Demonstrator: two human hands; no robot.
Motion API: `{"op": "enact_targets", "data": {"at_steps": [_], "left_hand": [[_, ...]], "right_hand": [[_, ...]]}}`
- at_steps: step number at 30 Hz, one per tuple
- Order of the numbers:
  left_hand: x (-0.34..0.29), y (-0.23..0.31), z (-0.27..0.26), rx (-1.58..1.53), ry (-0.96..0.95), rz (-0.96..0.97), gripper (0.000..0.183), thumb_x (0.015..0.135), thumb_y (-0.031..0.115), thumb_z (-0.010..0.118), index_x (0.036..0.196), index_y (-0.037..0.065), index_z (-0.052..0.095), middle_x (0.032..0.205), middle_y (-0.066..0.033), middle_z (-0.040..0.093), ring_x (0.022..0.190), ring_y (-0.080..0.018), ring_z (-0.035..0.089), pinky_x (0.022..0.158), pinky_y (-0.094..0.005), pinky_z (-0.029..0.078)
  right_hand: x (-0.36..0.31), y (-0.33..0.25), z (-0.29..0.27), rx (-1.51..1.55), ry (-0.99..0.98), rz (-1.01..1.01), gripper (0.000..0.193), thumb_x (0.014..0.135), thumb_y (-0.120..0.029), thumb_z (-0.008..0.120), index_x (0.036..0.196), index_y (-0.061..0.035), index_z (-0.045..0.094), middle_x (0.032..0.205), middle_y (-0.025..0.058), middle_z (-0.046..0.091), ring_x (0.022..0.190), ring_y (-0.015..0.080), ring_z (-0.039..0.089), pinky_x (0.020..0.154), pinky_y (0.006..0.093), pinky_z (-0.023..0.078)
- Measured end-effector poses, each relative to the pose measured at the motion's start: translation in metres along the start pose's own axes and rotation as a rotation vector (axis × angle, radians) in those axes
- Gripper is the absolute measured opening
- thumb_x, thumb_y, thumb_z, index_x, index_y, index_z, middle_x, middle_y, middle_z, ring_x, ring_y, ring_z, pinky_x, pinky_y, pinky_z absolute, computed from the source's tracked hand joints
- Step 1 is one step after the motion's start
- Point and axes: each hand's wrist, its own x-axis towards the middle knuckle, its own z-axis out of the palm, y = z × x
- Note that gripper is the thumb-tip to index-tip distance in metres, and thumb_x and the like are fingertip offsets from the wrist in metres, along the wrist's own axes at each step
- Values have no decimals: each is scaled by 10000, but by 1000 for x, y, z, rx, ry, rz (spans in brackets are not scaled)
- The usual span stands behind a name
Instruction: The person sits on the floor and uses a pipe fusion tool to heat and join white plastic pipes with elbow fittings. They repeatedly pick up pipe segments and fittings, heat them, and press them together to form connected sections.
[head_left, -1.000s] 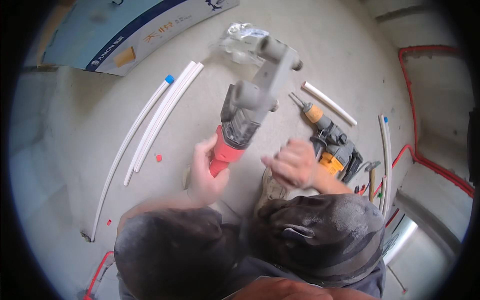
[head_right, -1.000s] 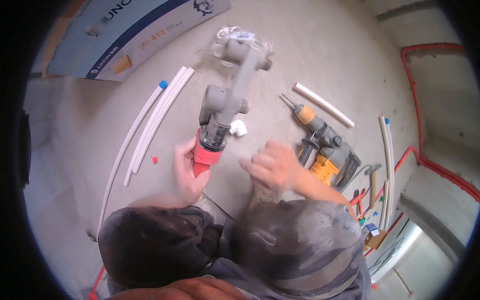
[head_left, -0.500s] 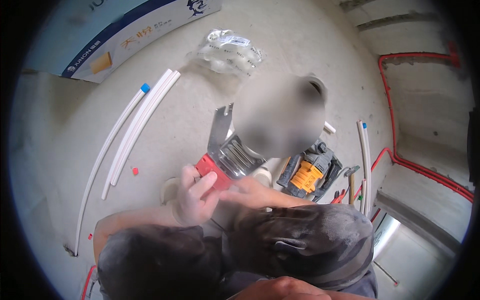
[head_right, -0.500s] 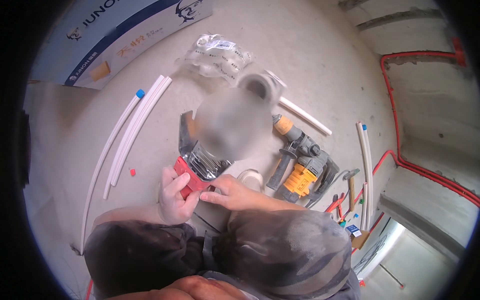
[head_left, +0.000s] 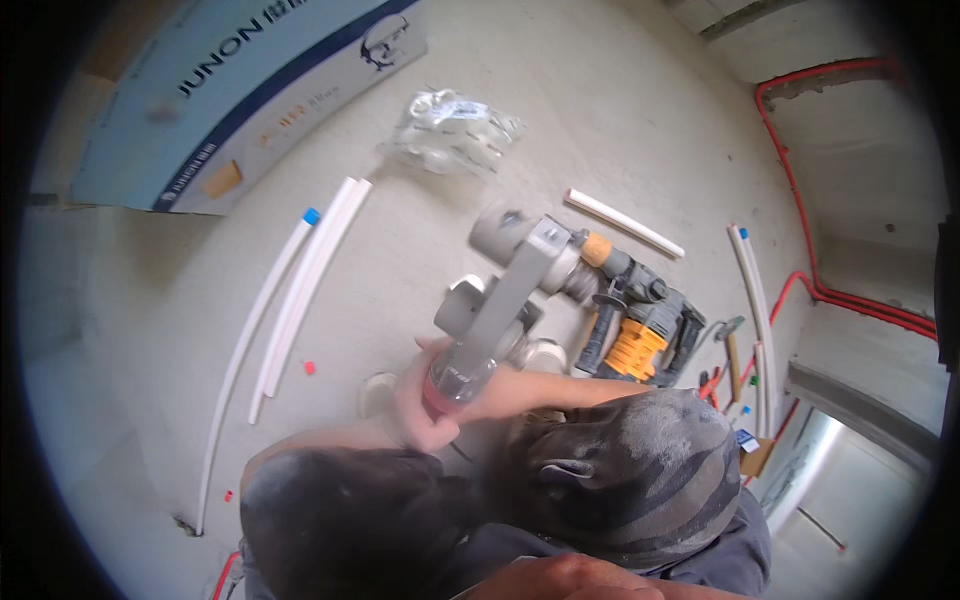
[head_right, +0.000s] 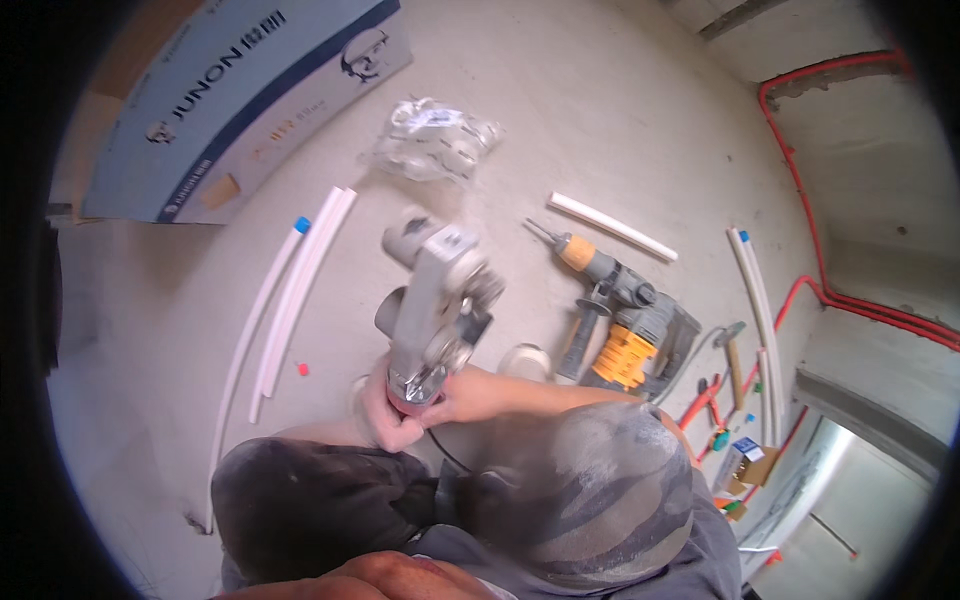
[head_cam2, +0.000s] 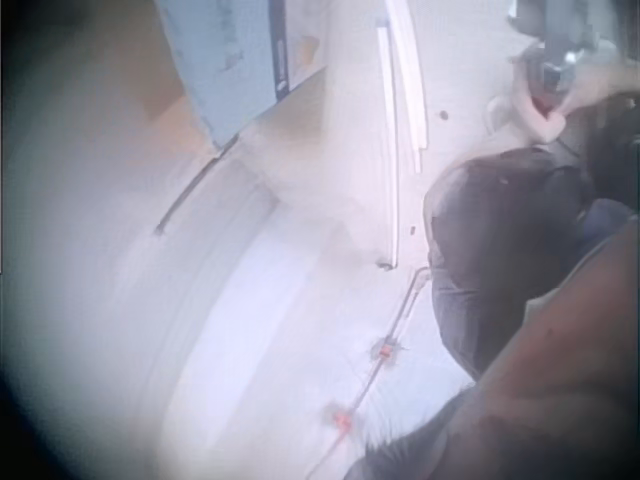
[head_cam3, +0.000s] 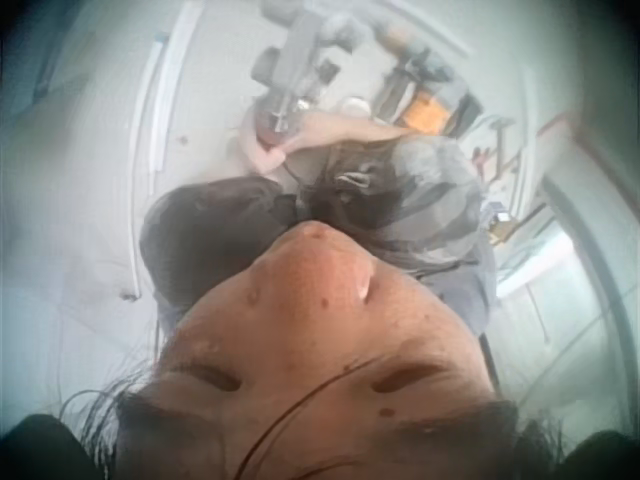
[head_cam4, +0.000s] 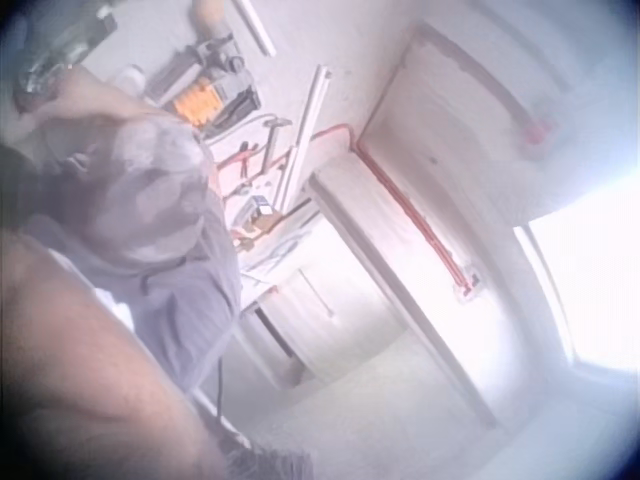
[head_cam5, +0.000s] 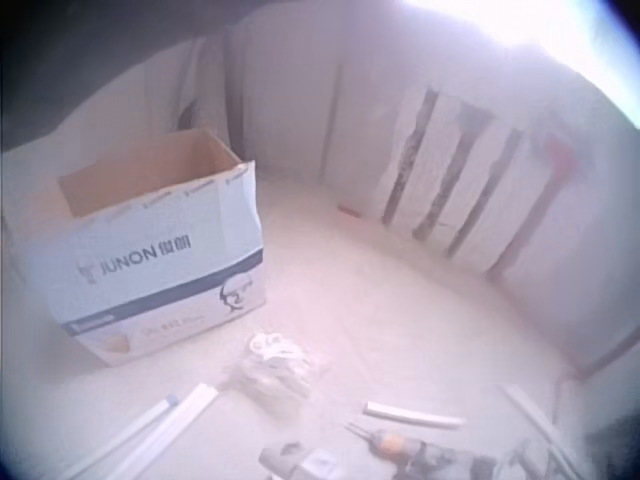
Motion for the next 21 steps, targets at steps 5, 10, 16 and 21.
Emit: {"op": "enact_targets", "data": {"at_steps": [5, 10, 16, 21], "left_hand": [[38, -63, 26, -177, 268, 1120, 232, 742, 79, 582, 961, 29, 526, 928, -80, 572, 890, -229, 614, 839, -364, 484], [16, -25, 8, -4, 121, 823, 345, 714, 90, 579, 1050, 25, 540, 1013, -73, 599, 979, -213, 617, 899, -368, 482], [16, -8, -2, -58, 54, 527, 605, 691, 84, 586, 1286, -10, 528, 1214, -104, 631, 1165, -223, 624, 1036, -387, 475], [20, 24, -1, -331, 121, -89, 551, 783, 91, 645, 1318, -30, 588, 1201, -146, 663, 1136, -243, 656, 1023, -389, 502]], "right_hand": [[12, 10, 12, 40, -82, -37, 372, 846, -200, 865, 1170, -66, 741, 1164, 95, 720, 1068, 246, 686, 950, 389, 536], [12, -38, 4, -53, 71, -215, 431, 844, -205, 871, 1213, -57, 706, 1145, 99, 718, 1066, 244, 682, 951, 380, 529], [8, -31, 4, -37, -114, 38, 486, 823, -115, 789, 1282, -46, 643, 1106, 74, 678, 1069, 194, 644, 947, 364, 514], [12, -12, 17, 167, 70, 36, 700, 775, -81, 694, 1443, -25, 492, 1245, 113, 601, 1179, 205, 584, 1055, 357, 469]]}}
